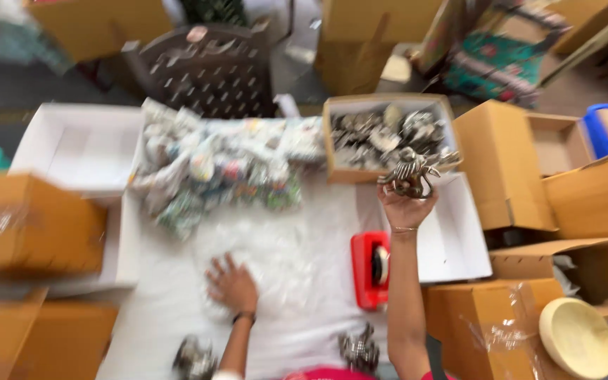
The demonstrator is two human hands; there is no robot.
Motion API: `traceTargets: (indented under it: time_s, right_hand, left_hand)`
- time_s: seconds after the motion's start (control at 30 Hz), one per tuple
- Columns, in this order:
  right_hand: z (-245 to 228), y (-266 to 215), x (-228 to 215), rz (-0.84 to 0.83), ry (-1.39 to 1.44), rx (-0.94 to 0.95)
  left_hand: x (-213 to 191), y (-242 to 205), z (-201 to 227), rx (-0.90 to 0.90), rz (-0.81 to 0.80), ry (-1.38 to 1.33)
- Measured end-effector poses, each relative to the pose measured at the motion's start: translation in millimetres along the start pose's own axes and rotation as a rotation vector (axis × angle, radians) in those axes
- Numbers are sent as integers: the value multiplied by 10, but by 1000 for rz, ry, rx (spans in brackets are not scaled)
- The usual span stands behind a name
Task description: The person wraps small metal decorative items in bubble wrap on a table. They pick up each item, place it on a sheet of bubble wrap, fold the wrap around it, and set the wrapped bundle aside. The person repeats this process for several items.
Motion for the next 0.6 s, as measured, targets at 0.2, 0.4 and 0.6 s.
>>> traceTargets:
  time_s: [0.2, 0.4, 0.6]
  right_hand:
    - [1078, -1285, -544, 283, -378, 320]
    - [2607, -1873, -1006, 232, -1002, 310]
    - [3315, -2050, -1025, -423, -1963, -62]
  left_hand:
    - [-115, -208, 90, 3, -61, -211]
    - [-505, -298, 116, 305, -40, -230]
    - [263, -251, -134, 436, -103, -202]
Point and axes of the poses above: each hand's wrist, its own y-axis towards the middle knuckle, its own x-axis out of the palm, z = x × y, the point moved 7 cm from there along y, towards the middle knuckle, and after that the axes turned 14 degrees about y, right-handed, at the moved point
